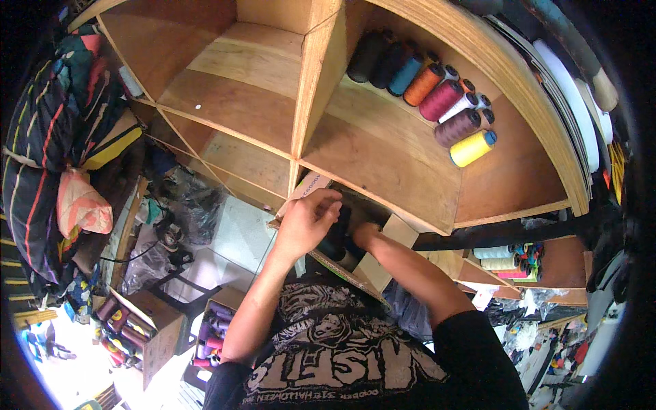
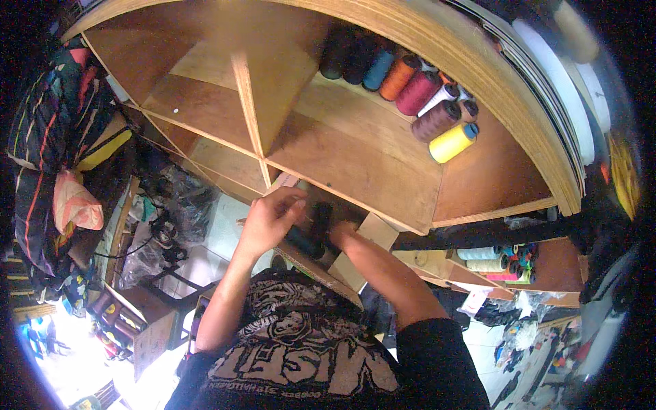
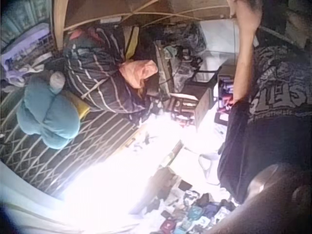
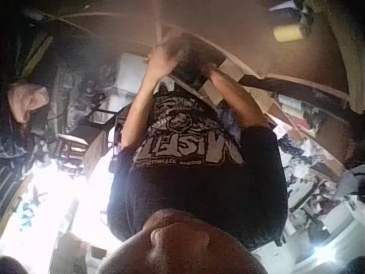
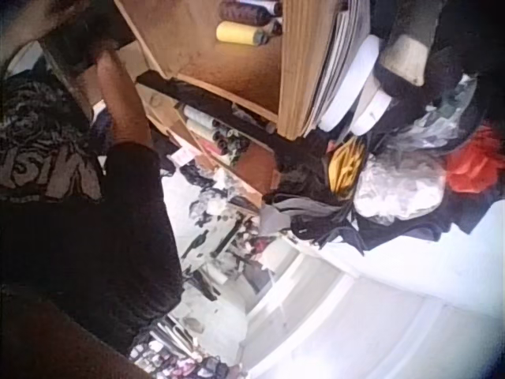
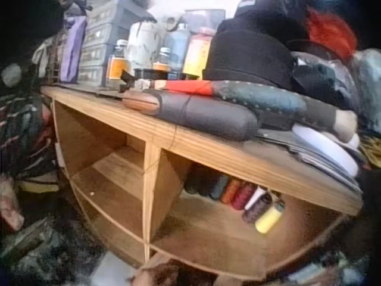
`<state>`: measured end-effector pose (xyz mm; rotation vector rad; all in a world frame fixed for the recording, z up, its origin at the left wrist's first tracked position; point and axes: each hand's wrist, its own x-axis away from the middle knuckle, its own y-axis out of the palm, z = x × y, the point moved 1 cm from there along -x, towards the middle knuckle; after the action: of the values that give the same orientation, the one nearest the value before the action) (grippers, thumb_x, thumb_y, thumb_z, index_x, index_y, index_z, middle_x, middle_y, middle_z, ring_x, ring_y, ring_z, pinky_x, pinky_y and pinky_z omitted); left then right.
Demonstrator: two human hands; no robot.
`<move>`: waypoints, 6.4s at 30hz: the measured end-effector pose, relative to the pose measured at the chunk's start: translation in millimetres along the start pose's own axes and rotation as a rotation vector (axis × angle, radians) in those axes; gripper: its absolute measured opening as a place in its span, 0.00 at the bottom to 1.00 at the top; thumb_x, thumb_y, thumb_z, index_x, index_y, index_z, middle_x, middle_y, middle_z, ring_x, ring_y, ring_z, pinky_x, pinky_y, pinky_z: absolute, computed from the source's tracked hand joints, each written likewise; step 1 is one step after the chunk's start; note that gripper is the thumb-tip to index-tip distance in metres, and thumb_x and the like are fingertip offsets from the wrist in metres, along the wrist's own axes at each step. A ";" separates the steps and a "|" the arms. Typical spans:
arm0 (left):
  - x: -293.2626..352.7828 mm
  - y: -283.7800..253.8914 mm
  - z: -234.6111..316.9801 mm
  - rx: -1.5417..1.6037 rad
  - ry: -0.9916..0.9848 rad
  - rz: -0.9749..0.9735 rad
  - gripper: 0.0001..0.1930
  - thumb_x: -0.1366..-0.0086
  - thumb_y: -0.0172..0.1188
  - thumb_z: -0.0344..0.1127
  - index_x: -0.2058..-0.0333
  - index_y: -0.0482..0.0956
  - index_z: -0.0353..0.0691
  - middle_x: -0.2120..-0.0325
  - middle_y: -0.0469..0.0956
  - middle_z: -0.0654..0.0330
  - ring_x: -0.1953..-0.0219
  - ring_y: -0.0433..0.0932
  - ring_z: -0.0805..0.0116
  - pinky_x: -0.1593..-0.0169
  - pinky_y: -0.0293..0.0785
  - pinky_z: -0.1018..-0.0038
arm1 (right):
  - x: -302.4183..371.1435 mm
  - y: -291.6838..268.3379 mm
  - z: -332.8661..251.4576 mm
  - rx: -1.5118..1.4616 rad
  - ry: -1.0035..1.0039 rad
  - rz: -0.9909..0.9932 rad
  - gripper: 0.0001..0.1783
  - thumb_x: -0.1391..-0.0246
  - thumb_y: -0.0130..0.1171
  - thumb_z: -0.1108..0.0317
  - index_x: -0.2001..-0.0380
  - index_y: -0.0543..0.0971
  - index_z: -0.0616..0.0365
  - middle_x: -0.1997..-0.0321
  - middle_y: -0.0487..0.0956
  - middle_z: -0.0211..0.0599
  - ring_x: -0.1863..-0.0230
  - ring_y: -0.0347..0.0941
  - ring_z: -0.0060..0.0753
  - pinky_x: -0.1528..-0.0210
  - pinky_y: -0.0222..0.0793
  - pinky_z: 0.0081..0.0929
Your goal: The person organizes spools of thread by picking them up from a shelf, checking their ends, and placing them into a cardboard box on the floor.
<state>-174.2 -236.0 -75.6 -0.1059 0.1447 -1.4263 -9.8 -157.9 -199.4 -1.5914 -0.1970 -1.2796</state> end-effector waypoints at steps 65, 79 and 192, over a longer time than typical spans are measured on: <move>-91.4 36.1 73.1 0.283 0.244 0.068 0.24 0.49 0.65 0.24 0.51 0.71 0.31 0.61 0.78 0.55 0.59 0.78 0.70 0.56 0.76 0.75 | 145.2 -52.0 86.1 -1.589 -0.113 1.686 0.34 0.50 0.62 0.76 0.42 0.59 0.67 0.40 0.66 0.49 0.37 0.62 0.39 0.37 0.59 0.31; -210.9 121.7 77.4 -0.081 0.481 0.081 0.15 0.49 0.67 0.28 0.60 0.78 0.35 0.66 0.82 0.55 0.63 0.80 0.66 0.60 0.75 0.71 | 135.6 -47.2 78.4 -1.004 0.427 1.681 0.30 0.51 0.63 0.65 0.46 0.67 0.61 0.52 0.77 0.51 0.53 0.76 0.45 0.54 0.73 0.35; -201.6 100.4 44.1 -0.403 0.371 0.072 0.31 0.46 0.64 0.37 0.45 0.63 0.34 0.60 0.75 0.37 0.57 0.75 0.41 0.54 0.74 0.55 | 155.4 -162.6 178.7 -0.670 0.468 1.507 0.16 0.42 0.47 0.61 0.61 0.78 0.61 0.57 0.78 0.49 0.52 0.72 0.51 0.51 0.66 0.44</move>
<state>-96.7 -22.8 -40.7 -0.1644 0.7353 -1.3176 58.7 -15.3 40.4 -1.2784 1.5657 -0.3980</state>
